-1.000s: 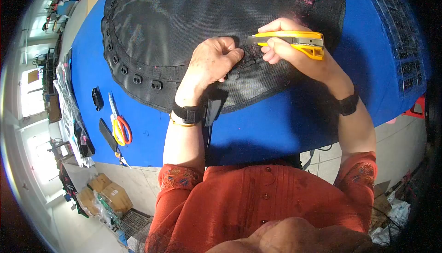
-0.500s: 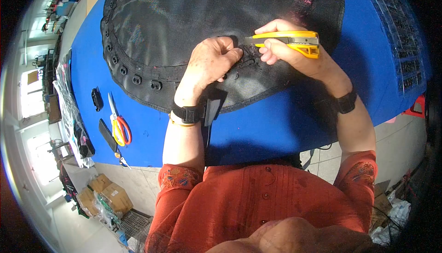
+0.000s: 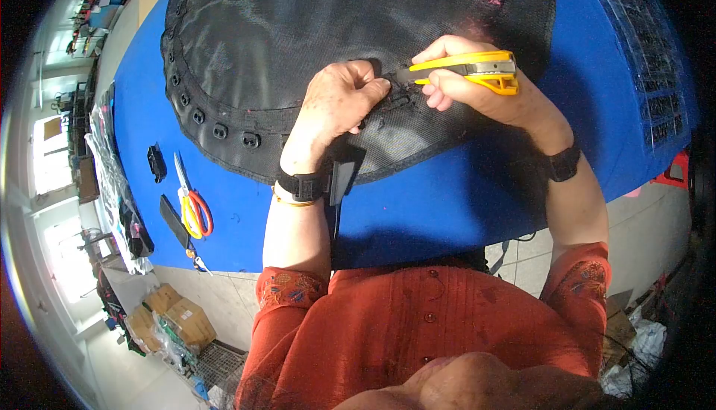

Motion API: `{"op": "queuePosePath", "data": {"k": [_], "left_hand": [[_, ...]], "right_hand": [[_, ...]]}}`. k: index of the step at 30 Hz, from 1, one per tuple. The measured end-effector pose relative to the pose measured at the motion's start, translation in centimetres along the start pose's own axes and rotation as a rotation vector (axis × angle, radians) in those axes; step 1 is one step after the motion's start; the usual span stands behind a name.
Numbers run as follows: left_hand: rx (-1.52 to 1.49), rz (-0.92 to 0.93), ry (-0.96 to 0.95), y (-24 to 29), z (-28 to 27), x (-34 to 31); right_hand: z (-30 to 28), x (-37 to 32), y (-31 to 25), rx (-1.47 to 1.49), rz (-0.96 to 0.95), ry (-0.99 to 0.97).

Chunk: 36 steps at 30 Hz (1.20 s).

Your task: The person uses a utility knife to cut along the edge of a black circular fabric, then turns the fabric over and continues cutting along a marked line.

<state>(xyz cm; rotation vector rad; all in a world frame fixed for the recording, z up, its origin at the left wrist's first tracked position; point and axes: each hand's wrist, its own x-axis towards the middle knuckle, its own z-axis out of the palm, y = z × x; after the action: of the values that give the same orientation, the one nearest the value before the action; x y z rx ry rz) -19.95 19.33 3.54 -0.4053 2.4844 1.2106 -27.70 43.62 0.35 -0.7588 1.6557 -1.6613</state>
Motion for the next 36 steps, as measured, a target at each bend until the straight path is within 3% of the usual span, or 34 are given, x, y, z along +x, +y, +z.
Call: {"op": "queuePosePath", "data": {"k": [20, 26, 36], "left_hand": [[0.0, -0.023, 0.011, -0.2, -0.1, 0.2], [0.002, -0.021, 0.004, 0.1, 0.0, -0.1], [-0.006, 0.027, -0.01, 0.0, -0.1, -0.1]], "right_hand": [[-0.8, -0.8, -0.9, -0.021, 0.022, -0.054], [-0.8, -1.0, -1.5, 0.0, 0.106, -0.094], [-0.9, -0.5, -1.0, 0.014, 0.064, -0.02]]}}
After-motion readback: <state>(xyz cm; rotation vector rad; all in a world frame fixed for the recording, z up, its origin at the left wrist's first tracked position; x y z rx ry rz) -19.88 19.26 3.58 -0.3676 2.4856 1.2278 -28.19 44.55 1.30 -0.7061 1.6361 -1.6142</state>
